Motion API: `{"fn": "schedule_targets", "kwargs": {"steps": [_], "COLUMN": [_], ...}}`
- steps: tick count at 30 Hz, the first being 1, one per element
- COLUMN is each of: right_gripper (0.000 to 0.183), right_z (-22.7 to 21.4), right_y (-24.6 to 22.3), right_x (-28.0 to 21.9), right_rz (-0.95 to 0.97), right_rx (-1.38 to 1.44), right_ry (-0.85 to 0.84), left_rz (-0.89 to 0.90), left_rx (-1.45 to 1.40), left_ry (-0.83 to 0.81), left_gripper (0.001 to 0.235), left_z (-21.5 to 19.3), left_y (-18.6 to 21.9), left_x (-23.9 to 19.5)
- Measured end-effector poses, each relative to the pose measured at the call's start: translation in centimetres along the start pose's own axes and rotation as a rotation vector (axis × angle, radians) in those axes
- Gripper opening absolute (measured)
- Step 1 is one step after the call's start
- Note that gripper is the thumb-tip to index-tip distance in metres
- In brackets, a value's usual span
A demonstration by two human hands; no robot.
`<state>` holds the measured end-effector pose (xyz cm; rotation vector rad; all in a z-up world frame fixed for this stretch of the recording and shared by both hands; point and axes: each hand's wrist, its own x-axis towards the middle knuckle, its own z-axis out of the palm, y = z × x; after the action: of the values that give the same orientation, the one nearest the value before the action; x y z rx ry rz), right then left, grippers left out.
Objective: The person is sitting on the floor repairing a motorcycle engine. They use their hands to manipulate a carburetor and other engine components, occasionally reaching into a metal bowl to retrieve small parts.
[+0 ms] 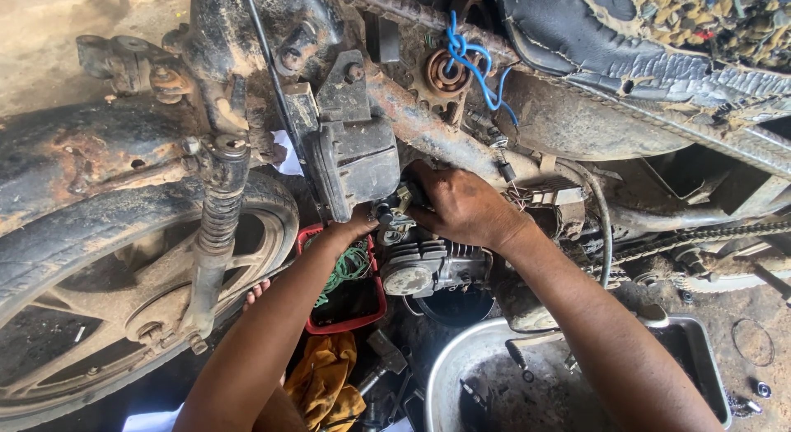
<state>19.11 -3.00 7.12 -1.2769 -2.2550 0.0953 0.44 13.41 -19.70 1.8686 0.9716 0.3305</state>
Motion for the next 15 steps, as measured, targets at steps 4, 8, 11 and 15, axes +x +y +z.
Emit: {"fn": "schedule_targets", "kwargs": {"steps": [4, 8, 11, 15], "right_gripper": [0.061, 0.063, 0.066, 0.066], "right_z": [0.4, 0.0, 0.7, 0.9], "right_y": [0.3, 0.1, 0.7, 1.0], "right_x": [-0.2, -0.1, -0.6, -0.8], "right_rz": [-0.014, -0.003, -0.029, -0.112], "right_rx": [-0.019, -0.025, -0.046, -0.1], "right_ry": [0.006, 0.01, 0.027, 0.107], "left_rz": [0.01, 0.147, 0.056, 0.069], "left_rx": [-0.087, 0.108, -0.087, -0.32], "left_ry": [-0.014, -0.004, -0.015, -0.061], "left_gripper": [0.081, 0.076, 0.084, 0.098], "left_z": [0.5, 1.3, 1.1, 1.8], "left_y": [-2.1, -6.3, -5.5, -8.0], "left_x": [1.1, 4.2, 2.3, 3.6]}}
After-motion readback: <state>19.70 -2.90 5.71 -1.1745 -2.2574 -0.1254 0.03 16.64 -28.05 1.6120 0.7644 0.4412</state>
